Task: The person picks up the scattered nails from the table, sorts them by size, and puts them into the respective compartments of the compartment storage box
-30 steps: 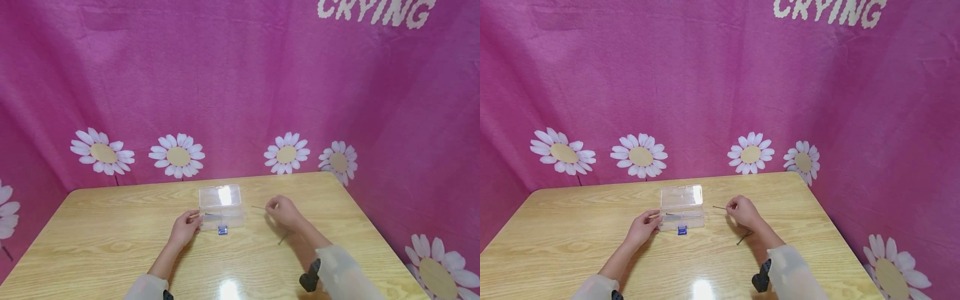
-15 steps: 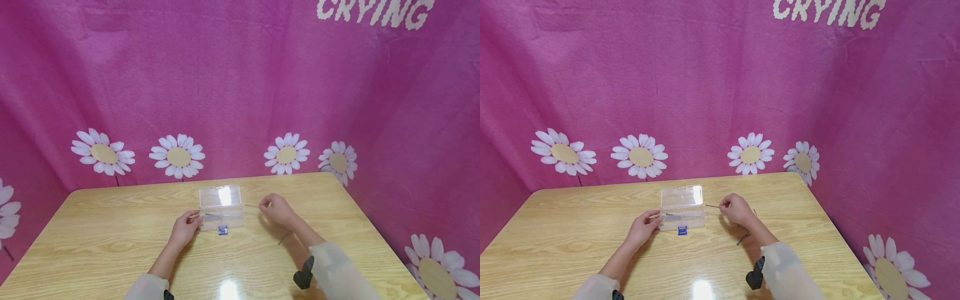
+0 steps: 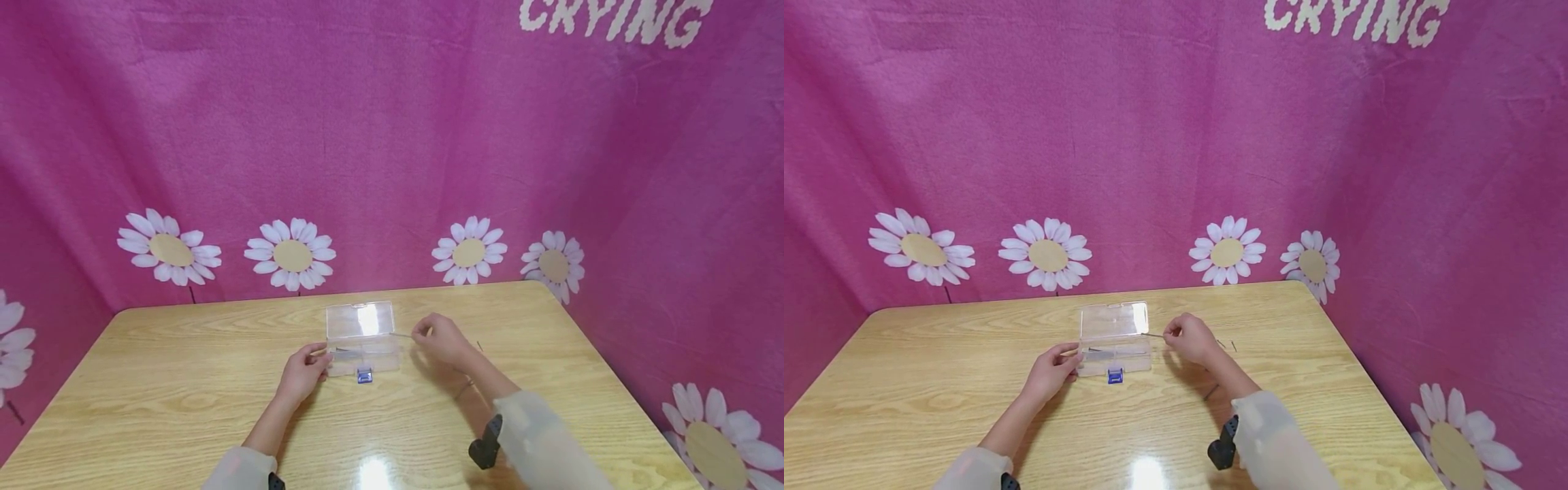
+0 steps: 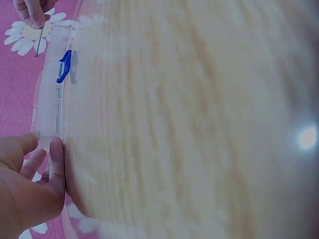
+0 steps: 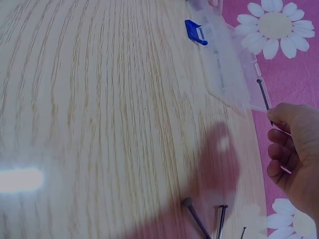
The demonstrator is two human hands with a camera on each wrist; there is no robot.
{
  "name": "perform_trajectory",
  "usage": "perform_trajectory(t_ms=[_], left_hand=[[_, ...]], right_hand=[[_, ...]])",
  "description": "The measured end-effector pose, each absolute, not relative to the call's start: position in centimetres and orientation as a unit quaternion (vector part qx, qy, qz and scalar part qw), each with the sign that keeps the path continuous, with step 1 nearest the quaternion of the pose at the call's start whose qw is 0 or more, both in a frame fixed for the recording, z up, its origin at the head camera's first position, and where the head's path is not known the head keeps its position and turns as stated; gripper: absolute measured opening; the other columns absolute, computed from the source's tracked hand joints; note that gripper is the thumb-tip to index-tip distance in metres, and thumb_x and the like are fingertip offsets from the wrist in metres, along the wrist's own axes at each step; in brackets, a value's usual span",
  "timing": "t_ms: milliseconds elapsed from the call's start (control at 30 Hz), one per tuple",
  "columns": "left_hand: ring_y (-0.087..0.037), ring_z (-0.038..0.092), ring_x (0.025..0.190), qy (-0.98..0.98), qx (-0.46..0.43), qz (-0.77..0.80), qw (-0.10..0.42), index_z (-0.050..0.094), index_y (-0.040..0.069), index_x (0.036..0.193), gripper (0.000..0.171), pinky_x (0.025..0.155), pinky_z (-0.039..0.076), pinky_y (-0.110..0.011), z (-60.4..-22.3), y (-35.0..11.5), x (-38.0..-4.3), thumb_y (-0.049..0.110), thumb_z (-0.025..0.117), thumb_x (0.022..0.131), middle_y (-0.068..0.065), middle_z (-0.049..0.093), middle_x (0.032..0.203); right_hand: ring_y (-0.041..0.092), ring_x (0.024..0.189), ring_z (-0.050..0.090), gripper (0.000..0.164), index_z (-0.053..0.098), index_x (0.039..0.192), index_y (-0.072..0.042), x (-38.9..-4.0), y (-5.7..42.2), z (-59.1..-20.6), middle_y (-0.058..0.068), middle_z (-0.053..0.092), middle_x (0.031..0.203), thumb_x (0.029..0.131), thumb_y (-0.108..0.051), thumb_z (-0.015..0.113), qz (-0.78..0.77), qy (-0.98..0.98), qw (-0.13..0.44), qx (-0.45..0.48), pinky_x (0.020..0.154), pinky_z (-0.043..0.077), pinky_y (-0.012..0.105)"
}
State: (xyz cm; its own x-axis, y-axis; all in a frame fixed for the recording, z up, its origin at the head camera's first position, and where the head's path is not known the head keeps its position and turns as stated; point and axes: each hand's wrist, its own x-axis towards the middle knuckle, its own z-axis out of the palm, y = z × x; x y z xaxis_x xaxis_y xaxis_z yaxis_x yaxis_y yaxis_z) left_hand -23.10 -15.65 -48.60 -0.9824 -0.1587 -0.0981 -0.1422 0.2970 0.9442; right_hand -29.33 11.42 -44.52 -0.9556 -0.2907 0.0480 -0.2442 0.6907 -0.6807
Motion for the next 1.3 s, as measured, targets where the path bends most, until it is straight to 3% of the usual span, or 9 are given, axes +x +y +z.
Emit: perform_trajectory(t_ms=[900,1300], left_hand=[[-0.007,0.056,0.065,-0.801,0.094,-0.591,0.011,0.055,-0.005,0.124,0.036,0.062,0.053,-0.021,-48.8,-15.5,-23.2,0.009,0.059,0.091,-0.011,0.061,0.083],[-0.008,0.057,0.067,-0.804,0.097,-0.587,0.007,0.055,-0.005,0.124,0.036,0.062,0.054,-0.021,-48.6,-15.5,-23.0,0.010,0.058,0.092,-0.013,0.062,0.087]], right_hand=[[0.016,0.083,0.053,0.011,0.064,0.092,-0.007,-28.9,8.6,-44.6,0.005,0.059,0.092,0.090,-0.016,0.058,-0.398,0.900,0.088,-0.153,0.073,0.050,0.028],[0.017,0.088,0.055,0.014,0.065,0.096,-0.005,-28.8,7.9,-44.8,0.004,0.061,0.095,0.089,-0.014,0.057,-0.381,0.901,0.077,-0.189,0.079,0.051,0.030]])
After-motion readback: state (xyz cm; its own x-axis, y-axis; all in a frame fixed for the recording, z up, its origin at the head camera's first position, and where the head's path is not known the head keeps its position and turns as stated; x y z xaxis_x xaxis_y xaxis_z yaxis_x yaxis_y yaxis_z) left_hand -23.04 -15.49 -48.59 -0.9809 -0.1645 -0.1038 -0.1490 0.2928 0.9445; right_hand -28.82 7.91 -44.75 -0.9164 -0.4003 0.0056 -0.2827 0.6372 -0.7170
